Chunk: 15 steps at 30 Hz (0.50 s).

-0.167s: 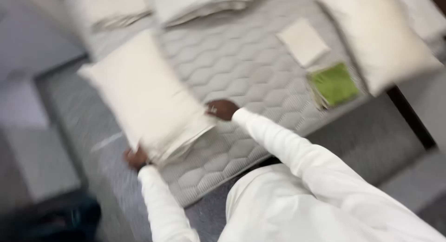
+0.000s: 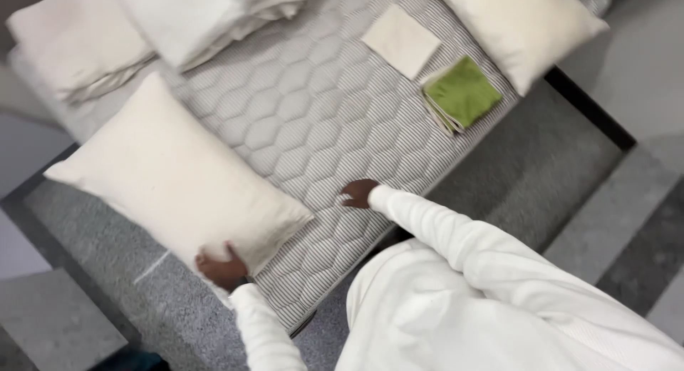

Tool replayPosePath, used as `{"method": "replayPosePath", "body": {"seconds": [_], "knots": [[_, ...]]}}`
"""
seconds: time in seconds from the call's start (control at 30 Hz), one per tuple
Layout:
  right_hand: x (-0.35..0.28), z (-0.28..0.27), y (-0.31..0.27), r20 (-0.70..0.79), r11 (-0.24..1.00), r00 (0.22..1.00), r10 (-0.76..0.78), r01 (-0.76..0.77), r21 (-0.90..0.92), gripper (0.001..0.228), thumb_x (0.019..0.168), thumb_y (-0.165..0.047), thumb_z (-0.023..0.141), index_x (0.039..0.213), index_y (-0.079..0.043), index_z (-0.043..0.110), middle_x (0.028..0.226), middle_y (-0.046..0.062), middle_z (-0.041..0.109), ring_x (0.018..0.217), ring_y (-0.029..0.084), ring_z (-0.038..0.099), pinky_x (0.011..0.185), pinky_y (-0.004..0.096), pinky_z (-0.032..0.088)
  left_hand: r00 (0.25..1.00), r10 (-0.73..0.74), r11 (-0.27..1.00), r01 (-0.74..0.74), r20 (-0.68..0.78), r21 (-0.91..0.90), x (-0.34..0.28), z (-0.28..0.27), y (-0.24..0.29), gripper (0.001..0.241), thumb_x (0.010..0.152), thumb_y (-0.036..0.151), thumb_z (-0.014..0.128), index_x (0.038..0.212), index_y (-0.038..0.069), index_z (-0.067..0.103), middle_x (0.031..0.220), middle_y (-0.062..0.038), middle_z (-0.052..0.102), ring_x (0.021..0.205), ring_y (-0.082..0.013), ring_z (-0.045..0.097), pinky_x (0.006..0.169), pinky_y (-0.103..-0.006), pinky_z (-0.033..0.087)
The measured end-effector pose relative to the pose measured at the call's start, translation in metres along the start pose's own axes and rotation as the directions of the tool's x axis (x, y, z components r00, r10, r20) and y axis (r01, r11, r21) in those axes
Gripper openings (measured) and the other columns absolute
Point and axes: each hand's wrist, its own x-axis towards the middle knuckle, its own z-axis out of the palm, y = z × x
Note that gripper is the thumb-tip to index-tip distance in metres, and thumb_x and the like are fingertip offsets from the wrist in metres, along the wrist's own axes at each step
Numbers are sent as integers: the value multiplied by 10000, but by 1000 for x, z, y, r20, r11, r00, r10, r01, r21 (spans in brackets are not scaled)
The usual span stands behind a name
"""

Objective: The person places a white pillowcase on a mattress, inserts a white pillow into it, and smooths the fabric. They then pick up a green and red pillowcase, insert another pillow, and adjust the cover to fit the pillow.

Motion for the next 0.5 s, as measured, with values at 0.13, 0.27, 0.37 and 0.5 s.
{"method": "replayPosePath", "body": {"seconds": [0.13, 0.27, 0.37, 0.5], "knots": [[-95, 85, 171, 284, 897, 863, 418, -342, -280, 493, 935, -386, 582, 1363, -157, 668, 1451, 114, 627, 1350, 301, 587, 1140, 419, 457, 944, 265, 942, -297, 196, 157, -81, 17, 51, 1073, 882, 626, 609, 1640, 42, 122, 1663, -347, 98, 1529, -529, 175, 1177, -630, 274], [-226, 71, 212, 285, 751, 695, 660, -601, -274, 420, 1012, -281, 472, 1403, -165, 573, 1448, 100, 547, 1299, 306, 545, 1087, 446, 437, 899, 328, 945, -307, 289, -114, -158, 56, 50, 1101, 843, 509, 640, 1674, 27, 102, 1700, -343, 29, 1547, -525, 155, 1218, -575, 234], [-298, 64, 224, 316, 687, 629, 710, -718, -113, 409, 1007, -230, 554, 1400, -150, 633, 1423, 127, 622, 1252, 327, 628, 1063, 454, 503, 700, 269, 915, -401, 662, 52, -192, 104, 45, 1041, 873, 606, 709, 1603, 42, 225, 1678, -278, 93, 1560, -487, 155, 1266, -541, 194], [-379, 63, 226, 200, 555, 607, 769, -789, 263, 438, 951, -334, 686, 1361, -182, 652, 1360, 109, 681, 1194, 309, 677, 1037, 432, 547, 698, -19, 887, -318, 716, 334, -240, 116, 82, 1067, 802, 595, 773, 1655, 223, 250, 1711, -256, 69, 1545, -455, 197, 1267, -504, 234]]}}
